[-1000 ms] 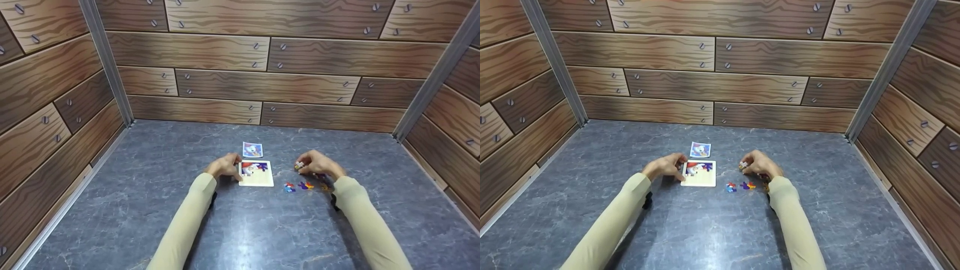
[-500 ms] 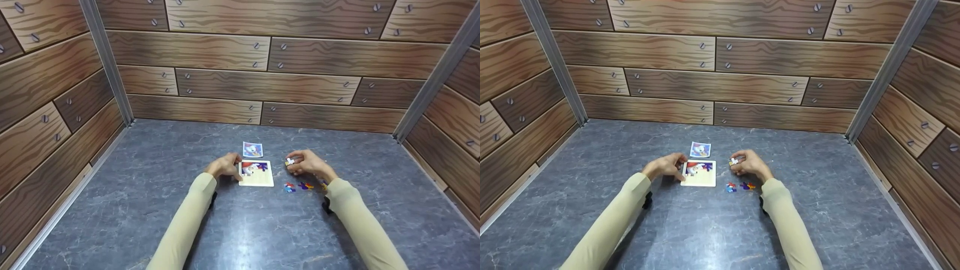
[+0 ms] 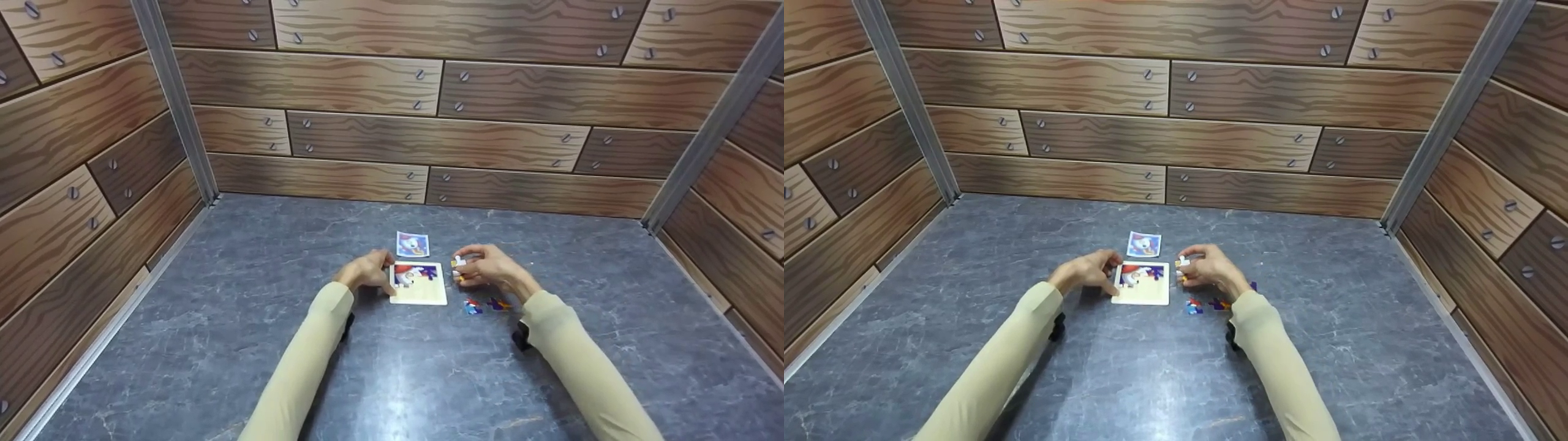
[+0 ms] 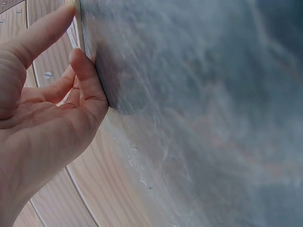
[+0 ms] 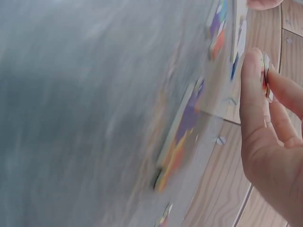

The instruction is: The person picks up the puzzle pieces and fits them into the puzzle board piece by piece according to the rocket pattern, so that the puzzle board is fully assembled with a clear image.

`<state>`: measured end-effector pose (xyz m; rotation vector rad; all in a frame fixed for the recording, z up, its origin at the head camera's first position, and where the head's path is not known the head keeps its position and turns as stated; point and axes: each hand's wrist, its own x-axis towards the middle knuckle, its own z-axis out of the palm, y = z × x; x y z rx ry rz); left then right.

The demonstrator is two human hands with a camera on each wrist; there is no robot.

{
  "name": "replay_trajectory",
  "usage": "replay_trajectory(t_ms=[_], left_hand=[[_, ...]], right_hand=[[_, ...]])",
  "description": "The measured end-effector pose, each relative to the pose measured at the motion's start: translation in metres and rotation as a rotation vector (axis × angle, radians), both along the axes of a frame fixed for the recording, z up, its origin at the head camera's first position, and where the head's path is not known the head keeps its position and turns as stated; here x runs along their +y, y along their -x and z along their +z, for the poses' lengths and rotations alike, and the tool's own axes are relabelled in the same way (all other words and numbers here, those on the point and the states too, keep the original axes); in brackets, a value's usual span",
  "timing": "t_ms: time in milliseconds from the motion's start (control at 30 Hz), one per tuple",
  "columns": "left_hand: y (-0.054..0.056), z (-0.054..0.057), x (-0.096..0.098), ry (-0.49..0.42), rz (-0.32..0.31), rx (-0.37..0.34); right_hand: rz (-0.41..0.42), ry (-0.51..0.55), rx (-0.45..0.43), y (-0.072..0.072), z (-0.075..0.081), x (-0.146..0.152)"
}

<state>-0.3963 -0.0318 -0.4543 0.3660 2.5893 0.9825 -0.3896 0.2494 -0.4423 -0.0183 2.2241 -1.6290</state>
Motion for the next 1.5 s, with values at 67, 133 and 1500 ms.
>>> replay_trajectory(t_ms=[67,133,1500], left_hand=[[0.000,0.000,0.000,0.003,0.001,0.004],[0.000,-0.001,0.000,0.004,0.003,0.004],[-0.001,0.000,-0.003,-0.016,-0.042,0.049]], right_hand=[[0.003,-0.005,0.006,-0.001,0.000,-0.003],[0.008,-0.033,0.023,-0.002,0.000,-0.006],[0.165,-0.275,0.303,-0.003,-0.007,-0.081]])
